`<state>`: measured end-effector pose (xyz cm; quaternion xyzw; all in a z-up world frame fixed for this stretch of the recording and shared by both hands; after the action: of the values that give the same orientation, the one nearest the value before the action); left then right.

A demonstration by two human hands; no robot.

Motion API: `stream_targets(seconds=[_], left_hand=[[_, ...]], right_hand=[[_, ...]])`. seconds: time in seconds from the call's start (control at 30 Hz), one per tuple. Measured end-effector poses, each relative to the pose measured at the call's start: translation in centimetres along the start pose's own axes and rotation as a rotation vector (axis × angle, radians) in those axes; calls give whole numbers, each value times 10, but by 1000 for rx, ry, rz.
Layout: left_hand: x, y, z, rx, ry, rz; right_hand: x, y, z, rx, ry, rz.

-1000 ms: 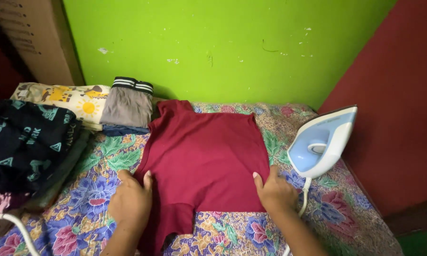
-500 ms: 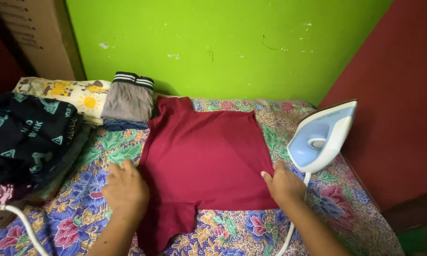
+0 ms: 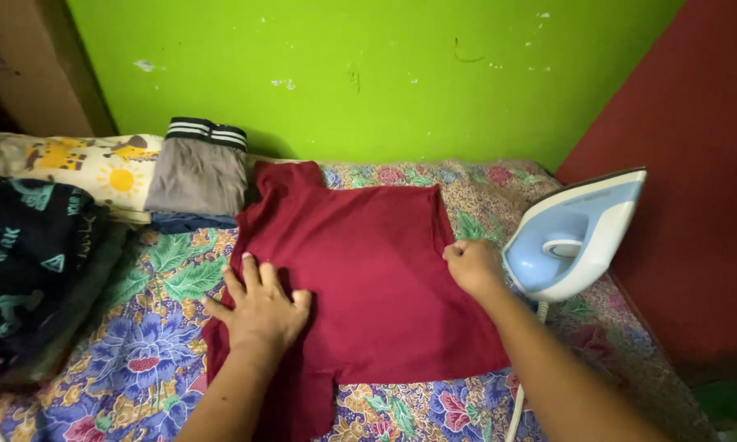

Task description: Ironing and folding small clothes on a flat surface.

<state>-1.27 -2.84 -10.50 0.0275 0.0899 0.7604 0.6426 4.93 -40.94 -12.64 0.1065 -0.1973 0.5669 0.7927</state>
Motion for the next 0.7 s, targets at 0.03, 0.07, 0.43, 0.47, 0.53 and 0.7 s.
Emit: stream_targets(seconds=[0.03, 0.07, 0.43, 0.47, 0.53, 0.7], left_hand=[[0, -4, -8, 5, -3, -3], [3, -9, -9, -76, -15, 4], [-9, -4, -1, -334, -104, -162], [-9, -5, 0, -321, -88, -154], [-8, -7, 3, -312, -71, -143], [-8, -6, 4, -316, -72, -144]], right_hand=[[-6, -8, -5, 3, 0, -6], [-8, -17, -11, 9, -145, 2], [2, -52, -18, 47, -178, -188], [-4, -59, -15, -26, -273, -214], [-11, -67, -13, -99, -370, -235], [14, -52, 7, -339, -180, -38]])
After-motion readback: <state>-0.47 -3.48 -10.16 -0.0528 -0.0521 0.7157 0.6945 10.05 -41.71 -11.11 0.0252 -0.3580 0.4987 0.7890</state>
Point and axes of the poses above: each hand's wrist, its own y-axis away from the middle knuckle, its own z-axis out of the back of the hand, x = y × z, the point moved 7 cm from there along -y, towards the middle knuckle, and after that the axes turned 6 degrees about -y, right-handed, at the moved point
